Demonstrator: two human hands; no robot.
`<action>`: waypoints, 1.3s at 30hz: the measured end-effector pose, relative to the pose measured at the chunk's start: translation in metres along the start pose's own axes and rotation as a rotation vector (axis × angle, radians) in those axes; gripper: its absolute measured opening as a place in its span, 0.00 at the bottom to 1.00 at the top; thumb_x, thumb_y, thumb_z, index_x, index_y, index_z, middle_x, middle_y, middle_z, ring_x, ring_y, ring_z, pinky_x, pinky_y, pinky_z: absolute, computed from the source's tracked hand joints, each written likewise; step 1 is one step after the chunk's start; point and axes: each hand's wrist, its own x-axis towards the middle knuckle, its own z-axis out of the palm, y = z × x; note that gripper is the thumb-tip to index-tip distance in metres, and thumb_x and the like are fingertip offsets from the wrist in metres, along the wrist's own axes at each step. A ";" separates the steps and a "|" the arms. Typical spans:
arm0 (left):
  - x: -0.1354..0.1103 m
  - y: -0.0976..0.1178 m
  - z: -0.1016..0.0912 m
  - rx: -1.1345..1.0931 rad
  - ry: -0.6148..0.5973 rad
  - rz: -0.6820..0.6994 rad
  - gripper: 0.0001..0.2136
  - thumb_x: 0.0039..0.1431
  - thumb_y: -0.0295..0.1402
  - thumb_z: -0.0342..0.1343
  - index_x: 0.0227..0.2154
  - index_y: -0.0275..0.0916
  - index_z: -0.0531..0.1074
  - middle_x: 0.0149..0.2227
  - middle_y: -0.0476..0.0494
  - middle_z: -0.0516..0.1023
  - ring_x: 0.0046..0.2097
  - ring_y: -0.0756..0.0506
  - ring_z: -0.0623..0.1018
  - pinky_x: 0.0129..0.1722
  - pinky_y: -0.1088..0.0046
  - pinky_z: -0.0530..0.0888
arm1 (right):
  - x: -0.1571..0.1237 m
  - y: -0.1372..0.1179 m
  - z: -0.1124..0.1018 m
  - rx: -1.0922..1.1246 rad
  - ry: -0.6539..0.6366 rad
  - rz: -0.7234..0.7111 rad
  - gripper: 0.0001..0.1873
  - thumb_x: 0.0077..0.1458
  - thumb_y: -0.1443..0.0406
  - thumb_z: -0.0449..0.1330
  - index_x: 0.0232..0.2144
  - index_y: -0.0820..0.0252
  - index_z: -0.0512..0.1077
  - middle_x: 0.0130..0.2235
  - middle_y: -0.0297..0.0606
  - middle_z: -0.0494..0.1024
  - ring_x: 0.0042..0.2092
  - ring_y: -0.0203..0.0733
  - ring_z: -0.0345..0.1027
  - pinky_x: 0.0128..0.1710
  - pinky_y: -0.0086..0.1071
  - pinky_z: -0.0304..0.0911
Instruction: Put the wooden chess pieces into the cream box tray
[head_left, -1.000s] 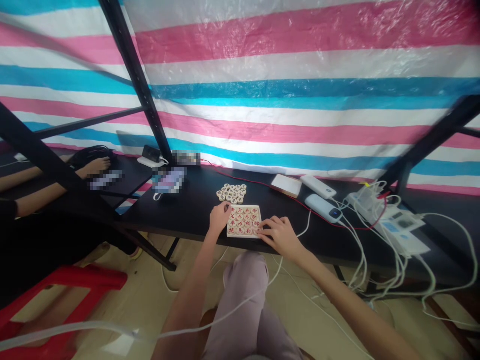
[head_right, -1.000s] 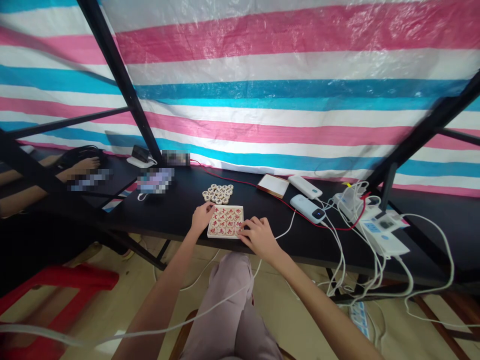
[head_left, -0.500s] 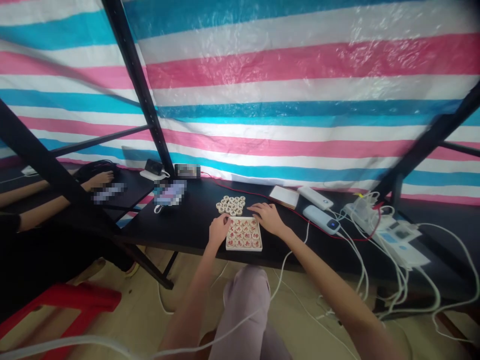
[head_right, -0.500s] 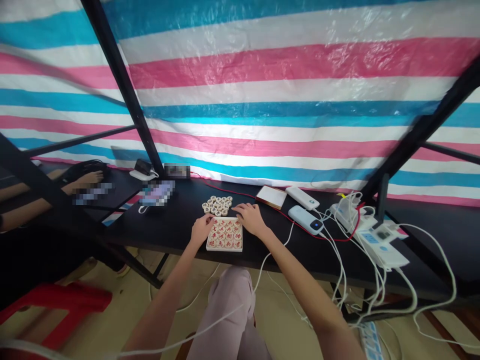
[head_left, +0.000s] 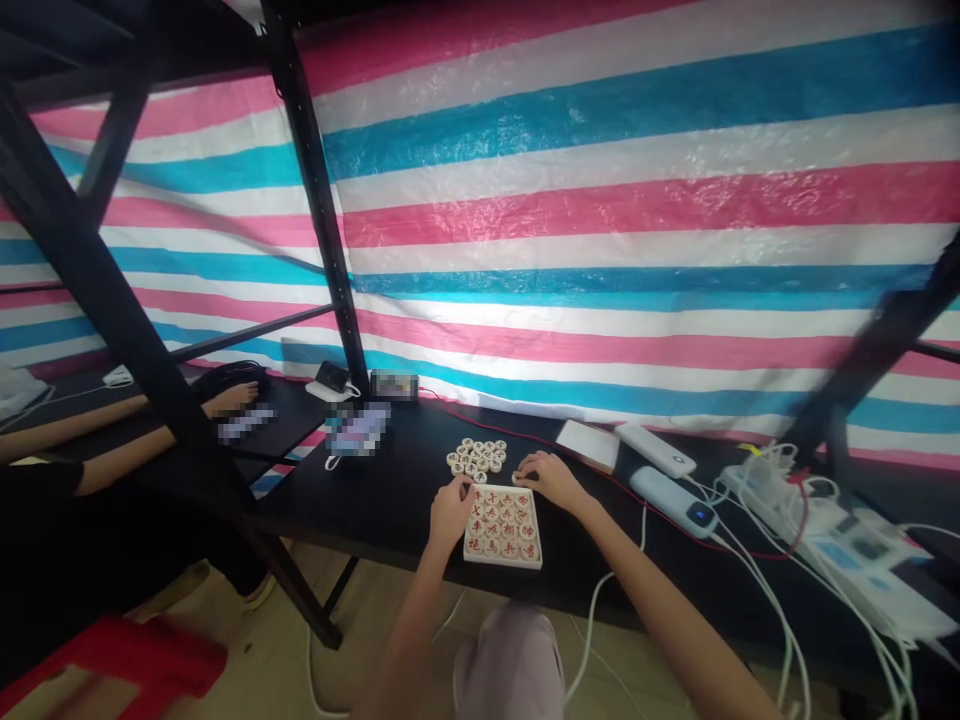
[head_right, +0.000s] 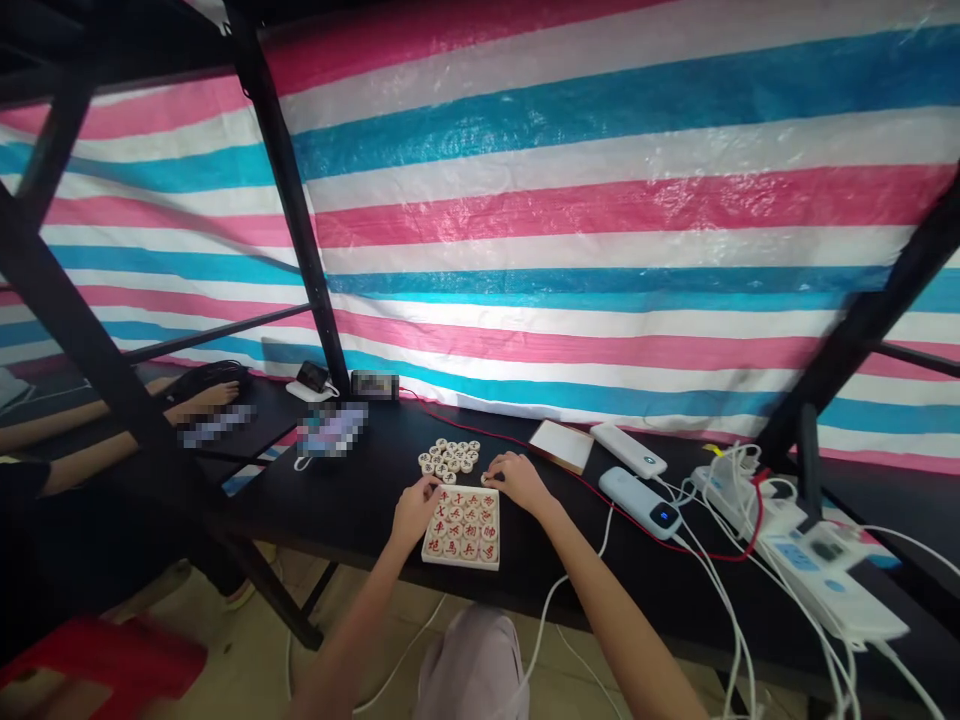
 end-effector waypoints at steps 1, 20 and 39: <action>0.000 0.000 0.000 -0.003 -0.002 -0.003 0.09 0.57 0.35 0.46 0.35 0.41 0.70 0.24 0.50 0.71 0.29 0.50 0.71 0.27 0.78 0.58 | -0.005 0.003 -0.002 0.015 0.004 0.018 0.11 0.55 0.59 0.55 0.31 0.54 0.76 0.38 0.35 0.76 0.41 0.39 0.66 0.38 0.31 0.56; -0.003 0.006 -0.006 -0.091 0.013 -0.053 0.19 0.62 0.44 0.37 0.36 0.41 0.72 0.35 0.41 0.77 0.39 0.44 0.75 0.32 0.75 0.63 | 0.014 -0.097 0.006 -0.124 0.113 -0.042 0.10 0.57 0.60 0.53 0.29 0.56 0.72 0.33 0.35 0.77 0.39 0.39 0.63 0.38 0.34 0.43; 0.004 -0.003 -0.001 -0.212 -0.001 -0.002 0.10 0.53 0.37 0.50 0.33 0.41 0.73 0.24 0.51 0.71 0.29 0.51 0.71 0.29 0.78 0.63 | 0.019 -0.045 0.005 -0.133 0.109 0.069 0.13 0.58 0.60 0.51 0.44 0.48 0.70 0.49 0.36 0.71 0.46 0.43 0.59 0.38 0.36 0.49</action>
